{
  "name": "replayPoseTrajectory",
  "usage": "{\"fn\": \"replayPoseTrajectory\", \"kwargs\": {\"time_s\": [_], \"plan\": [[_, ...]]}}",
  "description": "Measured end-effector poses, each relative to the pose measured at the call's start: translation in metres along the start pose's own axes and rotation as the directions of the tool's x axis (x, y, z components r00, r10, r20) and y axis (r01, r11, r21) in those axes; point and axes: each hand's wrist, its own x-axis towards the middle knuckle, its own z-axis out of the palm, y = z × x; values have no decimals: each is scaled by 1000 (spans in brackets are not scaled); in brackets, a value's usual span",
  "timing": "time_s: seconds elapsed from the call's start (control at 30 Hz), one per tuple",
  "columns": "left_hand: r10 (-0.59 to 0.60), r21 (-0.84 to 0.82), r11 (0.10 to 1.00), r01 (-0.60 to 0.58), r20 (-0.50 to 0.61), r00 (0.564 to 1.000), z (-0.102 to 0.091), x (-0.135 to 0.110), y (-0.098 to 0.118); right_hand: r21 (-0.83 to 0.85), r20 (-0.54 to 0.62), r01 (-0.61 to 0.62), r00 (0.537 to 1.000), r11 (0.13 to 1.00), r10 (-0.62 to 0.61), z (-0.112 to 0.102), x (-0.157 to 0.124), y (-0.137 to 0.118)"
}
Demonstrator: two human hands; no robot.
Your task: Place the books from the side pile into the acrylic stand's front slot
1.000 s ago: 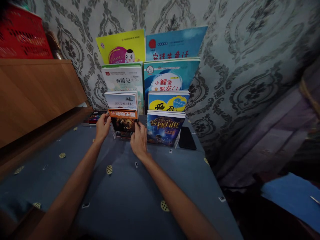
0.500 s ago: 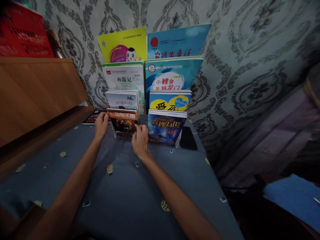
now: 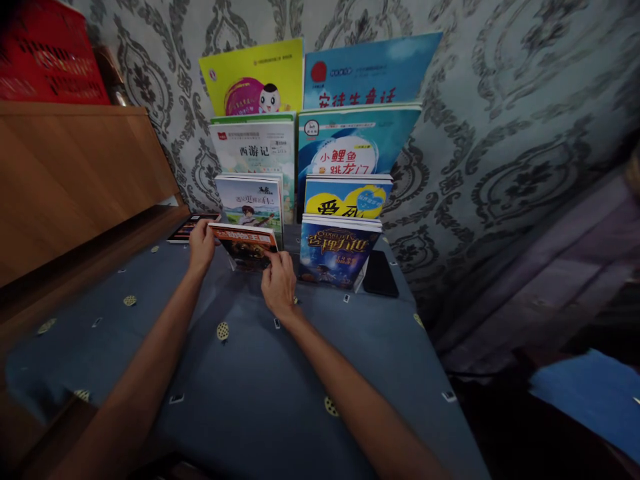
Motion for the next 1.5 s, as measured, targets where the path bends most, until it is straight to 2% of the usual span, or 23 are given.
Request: {"fn": "replayPoseTrajectory", "kwargs": {"time_s": [0.17,0.3,0.43,0.53,0.77,1.07,1.23,1.5], "plan": [[-7,98,995,5,17,1000,-1,3,-11,-7,21,12,1000,1000,-12,3,-5,-1],[-62,255,966,47,49,997,-2,-7,-28,6,21,7,1000,1000,-7,6,-8,1],[-144,455,885,99,64,988,-8,-26,-50,33,49,4,999,999,-6,11,-15,1],[-203,576,806,136,54,978,-12,-31,-65,32,109,18,994,999,-22,16,-24,-2],[-228,719,692,59,140,963,-11,-4,-87,30,285,67,956,997,-73,23,-35,-3],[-271,820,571,42,139,952,-11,31,-111,48,299,43,953,998,-56,22,-32,1],[-255,858,513,-25,180,950,-16,41,-112,55,315,41,947,998,-56,22,-32,2],[-286,880,441,-177,325,902,-43,50,-98,53,342,30,938,998,-46,22,-30,2]]}}
